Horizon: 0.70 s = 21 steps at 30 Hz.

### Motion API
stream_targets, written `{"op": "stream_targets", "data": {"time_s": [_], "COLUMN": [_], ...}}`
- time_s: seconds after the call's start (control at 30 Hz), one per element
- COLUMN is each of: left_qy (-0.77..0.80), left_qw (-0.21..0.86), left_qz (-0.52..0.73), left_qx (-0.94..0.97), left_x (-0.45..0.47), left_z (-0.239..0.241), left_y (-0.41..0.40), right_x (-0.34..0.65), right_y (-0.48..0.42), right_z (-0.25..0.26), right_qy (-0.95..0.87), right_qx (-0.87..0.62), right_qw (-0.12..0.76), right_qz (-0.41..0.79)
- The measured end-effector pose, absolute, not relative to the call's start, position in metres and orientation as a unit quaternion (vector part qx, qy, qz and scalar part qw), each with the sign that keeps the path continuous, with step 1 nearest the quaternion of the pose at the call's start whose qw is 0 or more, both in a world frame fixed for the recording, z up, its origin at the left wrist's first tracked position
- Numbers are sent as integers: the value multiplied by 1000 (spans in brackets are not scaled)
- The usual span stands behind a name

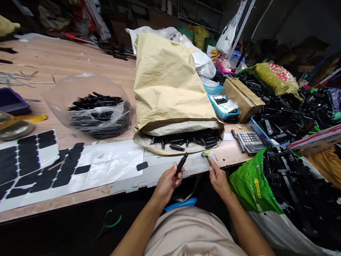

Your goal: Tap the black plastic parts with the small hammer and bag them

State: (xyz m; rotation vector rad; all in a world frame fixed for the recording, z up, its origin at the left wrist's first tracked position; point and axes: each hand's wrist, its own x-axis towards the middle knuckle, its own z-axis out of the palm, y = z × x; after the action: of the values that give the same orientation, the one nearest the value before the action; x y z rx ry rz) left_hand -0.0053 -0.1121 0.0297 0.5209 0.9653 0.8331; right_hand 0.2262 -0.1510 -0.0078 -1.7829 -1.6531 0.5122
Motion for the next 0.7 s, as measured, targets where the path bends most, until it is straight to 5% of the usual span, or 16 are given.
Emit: {"op": "stream_targets", "data": {"time_s": [0.17, 0.47, 0.7], "left_qy": [462, 541, 554], "left_qw": [744, 495, 419], "left_qz": [328, 150, 211], "left_qx": [355, 663, 688], "left_x": [-12, -25, -28], "left_z": [28, -31, 23], "left_y": [-122, -160, -114], "right_x": [227, 227, 226], "right_y": [-152, -152, -151], "right_z": [-9, -9, -9], "right_qy": [-635, -638, -640], "right_qx": [-674, -673, -673], "right_qw": [323, 320, 316], "right_qz": [197, 194, 196]}}
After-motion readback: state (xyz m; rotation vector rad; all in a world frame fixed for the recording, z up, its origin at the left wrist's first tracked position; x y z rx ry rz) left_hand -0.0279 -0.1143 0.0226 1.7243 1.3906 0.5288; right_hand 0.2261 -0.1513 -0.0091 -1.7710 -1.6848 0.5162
